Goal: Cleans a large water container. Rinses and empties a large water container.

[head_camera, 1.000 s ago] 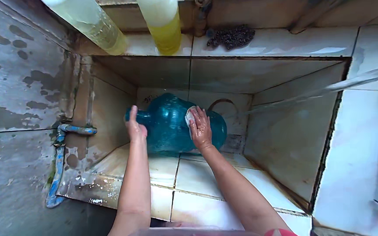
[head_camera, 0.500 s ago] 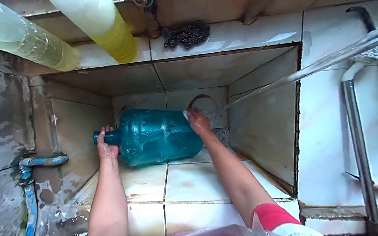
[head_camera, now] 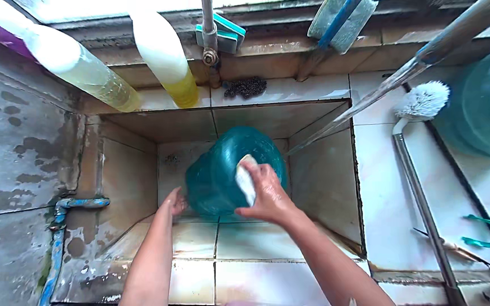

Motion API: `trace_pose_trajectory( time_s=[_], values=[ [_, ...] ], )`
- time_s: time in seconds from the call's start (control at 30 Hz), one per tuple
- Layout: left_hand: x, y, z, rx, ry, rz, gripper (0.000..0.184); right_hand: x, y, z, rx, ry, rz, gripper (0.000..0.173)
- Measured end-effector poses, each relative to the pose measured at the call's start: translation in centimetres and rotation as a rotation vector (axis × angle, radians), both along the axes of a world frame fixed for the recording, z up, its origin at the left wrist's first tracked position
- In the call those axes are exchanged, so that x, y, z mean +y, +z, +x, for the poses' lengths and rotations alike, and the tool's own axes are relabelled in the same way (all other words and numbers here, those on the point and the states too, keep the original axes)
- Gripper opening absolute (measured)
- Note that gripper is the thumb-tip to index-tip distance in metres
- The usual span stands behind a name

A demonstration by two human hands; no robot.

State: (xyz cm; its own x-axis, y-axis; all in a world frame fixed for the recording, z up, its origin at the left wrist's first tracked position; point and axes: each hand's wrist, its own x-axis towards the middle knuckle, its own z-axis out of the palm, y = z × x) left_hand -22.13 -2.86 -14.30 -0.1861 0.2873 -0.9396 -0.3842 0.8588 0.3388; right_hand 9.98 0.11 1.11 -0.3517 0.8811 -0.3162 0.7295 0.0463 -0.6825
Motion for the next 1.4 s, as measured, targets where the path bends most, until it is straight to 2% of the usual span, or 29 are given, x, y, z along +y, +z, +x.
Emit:
trace_pose_trajectory(
  time_s=[0.07,0.1,0.13,0.2,0.27,0.33,0.37,0.4,0.5,0.57,0.63,0.73,0.8,0.87,0.93,1.0,1.07,1.13,1.2,1.27,1.33,1.4],
  values=[
    [2.6,5.5,2.7,-0.08,-0.16,0.321,0.061,-2.2,1.6,-1.3,-0.031,0.228,0.174,0.105],
    [3.6,8.4,4.1,-0.048,-0.281,0.467,0.065,-2.8,1.8,-1.5,-0.026,0.308,0.228,0.093],
    [4.2,10.8,5.4,0.026,-0.389,0.573,0.065,-3.1,1.6,-1.6,-0.033,0.35,0.291,0.079],
    [4.0,12.8,6.7,0.137,-0.556,0.684,0.089,-2.2,0.8,-1.4,-0.084,0.309,0.378,0.069],
    [2.5,13.0,8.2,0.183,-0.563,0.741,0.103,0.8,0.0,-1.0,-0.181,0.124,0.432,0.064],
    [0.9,12.8,10.1,0.212,-0.478,0.772,0.105,3.5,-0.7,-1.5,-0.304,-0.088,0.448,0.067],
    [0.4,12.7,11.2,0.227,-0.397,0.779,0.102,3.8,-0.9,-2.3,-0.325,-0.128,0.448,0.068],
    [0.4,12.7,11.9,0.243,-0.315,0.784,0.097,3.1,-0.9,-3.1,-0.307,-0.107,0.446,0.068],
    [1.7,12.9,11.3,0.241,-0.161,0.76,0.086,-1.6,0.5,-3.6,-0.164,0.129,0.333,0.059],
    [1.8,12.8,9.9,0.219,-0.182,0.735,0.086,-2.9,1.5,-1.8,-0.207,0.149,0.291,0.057],
    [0.9,12.5,9.3,0.23,-0.274,0.78,0.087,-1.3,1.3,0.4,-0.301,-0.017,0.306,0.058],
    [0.2,12.5,10.1,0.229,-0.514,0.868,0.103,2.6,0.3,0.6,-0.375,-0.193,0.292,0.062],
    [1.1,12.9,10.4,0.174,-0.74,0.907,0.106,2.8,-0.3,-1.8,-0.274,-0.136,0.405,0.055],
    [2.2,13.7,10.5,0.176,-0.853,0.942,0.094,1.5,-0.1,-4.4,-0.169,0.008,0.503,0.044],
    [1.1,13.8,10.9,0.298,-0.774,0.919,0.088,1.1,0.2,-4.6,-0.178,-0.003,0.51,0.04],
    [-2.5,13.4,12.7,0.422,-0.586,0.874,0.105,2.1,0.0,-3.4,-0.241,-0.165,0.474,0.045],
    [-5.6,12.8,14.3,0.407,-0.467,0.858,0.123,3.0,0.1,-2.7,-0.279,-0.268,0.438,0.047],
    [-5.6,12.7,14.0,0.34,-0.514,0.889,0.122,2.2,0.3,-3.2,-0.225,-0.203,0.49,0.042],
    [-3.1,13.5,12.7,0.284,-0.685,0.931,0.113,0.6,0.5,-4.4,-0.144,-0.003,0.578,0.034],
    [-1.6,14.3,12.0,0.367,-0.783,0.901,0.1,0.0,0.7,-5.1,-0.132,0.1,0.619,0.033],
    [-3.3,13.8,12.9,0.429,-0.678,0.849,0.104,1.3,0.7,-4.0,-0.2,-0.026,0.595,0.036],
    [-6.4,12.3,14.1,0.325,-0.491,0.816,0.122,2.8,0.7,-2.8,-0.285,-0.19,0.528,0.043]
  ],
)
